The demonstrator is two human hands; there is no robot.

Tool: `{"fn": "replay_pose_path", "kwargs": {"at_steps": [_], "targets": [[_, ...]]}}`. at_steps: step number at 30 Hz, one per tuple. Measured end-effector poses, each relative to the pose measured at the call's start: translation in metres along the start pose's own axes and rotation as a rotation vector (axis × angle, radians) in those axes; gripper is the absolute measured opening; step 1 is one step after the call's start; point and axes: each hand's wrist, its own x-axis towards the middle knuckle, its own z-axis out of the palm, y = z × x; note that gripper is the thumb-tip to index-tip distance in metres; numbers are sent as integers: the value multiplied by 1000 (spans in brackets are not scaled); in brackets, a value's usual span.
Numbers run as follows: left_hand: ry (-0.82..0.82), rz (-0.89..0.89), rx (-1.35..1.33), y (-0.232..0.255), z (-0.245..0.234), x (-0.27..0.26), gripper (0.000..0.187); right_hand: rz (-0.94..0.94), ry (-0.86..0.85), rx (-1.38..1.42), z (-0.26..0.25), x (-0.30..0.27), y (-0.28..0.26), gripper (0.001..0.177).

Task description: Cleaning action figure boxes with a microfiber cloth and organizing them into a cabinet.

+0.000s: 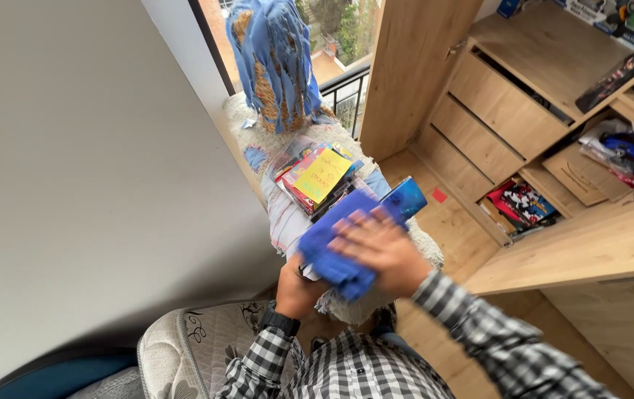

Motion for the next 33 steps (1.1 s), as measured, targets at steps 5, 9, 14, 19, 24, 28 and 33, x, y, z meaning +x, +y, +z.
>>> {"fn": "replay_pose_path", "kwargs": {"at_steps": [5,9,14,19,24,28,33], "targets": [[111,22,-275,33,3,-12,68,228,-36,-167,-2,-47,57,56],[133,55,-360,30,6,-9,67,233,-69,-103,7,-1,-32,47],[91,94,-415,18,2,-5,63,134,-62,3,9,-22,-17,53],[143,95,-477,27,7,-10,64,214,-37,-152,3,-57,55,53],[150,65,-606,18,10,-3,63,247,30,38,38,-31,-31,51],[147,49,-666,20,7,-3,61,145,12,29,23,-52,18,52],[136,60,-439,40,-5,-16,60,462,-69,-198,6,-47,66,58]]}}
